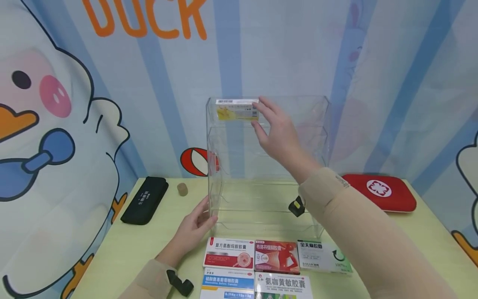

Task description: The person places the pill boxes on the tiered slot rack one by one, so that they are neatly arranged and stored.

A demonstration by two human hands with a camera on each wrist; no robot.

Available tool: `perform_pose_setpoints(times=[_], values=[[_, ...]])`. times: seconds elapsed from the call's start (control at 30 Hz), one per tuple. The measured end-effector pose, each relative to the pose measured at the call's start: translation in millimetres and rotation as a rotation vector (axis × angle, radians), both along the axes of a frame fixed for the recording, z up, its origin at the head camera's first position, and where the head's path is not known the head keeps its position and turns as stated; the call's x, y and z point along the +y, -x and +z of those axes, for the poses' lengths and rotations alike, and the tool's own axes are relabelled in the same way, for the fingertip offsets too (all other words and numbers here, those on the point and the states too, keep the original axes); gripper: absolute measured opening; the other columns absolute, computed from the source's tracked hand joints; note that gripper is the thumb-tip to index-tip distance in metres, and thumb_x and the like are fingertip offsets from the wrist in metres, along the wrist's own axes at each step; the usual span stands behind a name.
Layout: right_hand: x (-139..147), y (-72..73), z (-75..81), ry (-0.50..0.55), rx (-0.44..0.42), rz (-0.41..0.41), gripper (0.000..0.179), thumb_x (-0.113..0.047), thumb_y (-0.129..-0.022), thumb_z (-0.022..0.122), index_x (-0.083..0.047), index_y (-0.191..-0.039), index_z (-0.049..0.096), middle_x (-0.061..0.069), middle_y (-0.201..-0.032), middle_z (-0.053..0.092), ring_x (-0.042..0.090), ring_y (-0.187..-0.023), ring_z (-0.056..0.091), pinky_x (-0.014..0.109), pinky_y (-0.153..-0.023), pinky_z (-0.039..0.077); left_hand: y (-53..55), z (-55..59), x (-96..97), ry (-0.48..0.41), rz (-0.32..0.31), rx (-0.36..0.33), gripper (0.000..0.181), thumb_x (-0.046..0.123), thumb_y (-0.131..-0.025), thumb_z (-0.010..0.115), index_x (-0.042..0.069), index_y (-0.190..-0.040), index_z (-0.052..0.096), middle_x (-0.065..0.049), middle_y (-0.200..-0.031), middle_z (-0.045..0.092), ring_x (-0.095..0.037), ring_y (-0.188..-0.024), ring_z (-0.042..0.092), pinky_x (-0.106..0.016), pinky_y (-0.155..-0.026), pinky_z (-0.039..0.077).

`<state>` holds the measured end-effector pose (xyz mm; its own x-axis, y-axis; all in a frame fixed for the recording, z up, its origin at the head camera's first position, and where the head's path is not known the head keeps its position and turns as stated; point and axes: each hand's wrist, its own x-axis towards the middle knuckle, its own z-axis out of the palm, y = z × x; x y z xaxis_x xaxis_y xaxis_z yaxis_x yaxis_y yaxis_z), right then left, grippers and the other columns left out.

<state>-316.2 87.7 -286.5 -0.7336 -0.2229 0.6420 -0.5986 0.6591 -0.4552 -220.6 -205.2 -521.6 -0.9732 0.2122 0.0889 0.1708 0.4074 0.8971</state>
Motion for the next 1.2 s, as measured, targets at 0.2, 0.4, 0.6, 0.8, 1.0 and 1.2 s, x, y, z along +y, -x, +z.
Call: perform_pose_setpoints(times=[0.2, 0.4, 0.6, 0.8, 1.0, 1.2], values=[[2, -21.3, -10.2, 0.014, 0.036, 0.070, 0.058, -0.018, -0.106, 0.075, -0.007, -0.160, 0.057, 0.013, -0.170, 0.051, 0.035, -0.157, 0.052, 0.052, -0.130, 0.047, -1.5, 0.9, 0.4, 0.009, 0.010, -0.009, 0.079, 0.042, -0.108, 0.071, 0.046, -0.173, 0.027, -0.006, -0.173, 0.050, -0.036, -0.154, 0.058, -0.049, -0.122, 0.055], [5, -48.7, -27.5, -0.056, 0.067, 0.138, 0.064, -0.023, -0.105, 0.077, -0.006, -0.162, 0.054, 0.016, -0.168, 0.054, 0.036, -0.157, 0.052, 0.055, -0.129, 0.047, -2.5, 2.0, 0.7, 0.016, 0.019, -0.020, 0.079, 0.042, -0.108, 0.071, 0.045, -0.174, 0.028, -0.007, -0.172, 0.051, -0.036, -0.154, 0.058, -0.049, -0.122, 0.055], [15, -73.1, -52.0, -0.162, 0.088, 0.167, 0.071, -0.027, -0.103, 0.079, -0.008, -0.165, 0.049, 0.013, -0.168, 0.055, 0.034, -0.154, 0.056, 0.054, -0.128, 0.049, -3.1, 3.0, 1.0, 0.026, 0.024, -0.026, 0.079, 0.041, -0.108, 0.071, 0.044, -0.174, 0.027, -0.008, -0.173, 0.051, -0.036, -0.155, 0.056, -0.049, -0.122, 0.054], [30, -90.6, -77.1, -0.243, 0.134, 0.174, 0.077, -0.028, -0.099, 0.084, -0.009, -0.165, 0.049, 0.014, -0.164, 0.059, 0.035, -0.148, 0.062, 0.053, -0.121, 0.056, -2.3, 0.3, 0.0, 0.032, 0.034, -0.028, 0.078, 0.040, -0.108, 0.071, 0.044, -0.174, 0.028, -0.007, -0.171, 0.052, -0.036, -0.152, 0.059, -0.048, -0.122, 0.055], [45, -109.9, -97.1, -0.263, 0.113, 0.179, 0.082, -0.028, -0.095, 0.088, -0.009, -0.165, 0.049, 0.013, -0.159, 0.063, 0.034, -0.144, 0.065, 0.053, -0.118, 0.058, -2.5, 0.8, 0.6, 0.028, 0.031, -0.030, 0.078, 0.041, -0.108, 0.071, 0.045, -0.173, 0.028, -0.006, -0.172, 0.051, -0.036, -0.153, 0.059, -0.048, -0.122, 0.054], [61, -136.0, -114.0, -0.298, 0.024, 0.188, 0.087, -0.033, -0.095, 0.087, -0.013, -0.168, 0.044, 0.010, -0.159, 0.064, 0.032, -0.145, 0.064, 0.054, -0.117, 0.058, -0.7, -0.1, 1.3, 0.020, 0.023, -0.018, 0.078, 0.042, -0.108, 0.071, 0.046, -0.173, 0.027, -0.005, -0.172, 0.052, -0.035, -0.153, 0.059, -0.048, -0.122, 0.054]])
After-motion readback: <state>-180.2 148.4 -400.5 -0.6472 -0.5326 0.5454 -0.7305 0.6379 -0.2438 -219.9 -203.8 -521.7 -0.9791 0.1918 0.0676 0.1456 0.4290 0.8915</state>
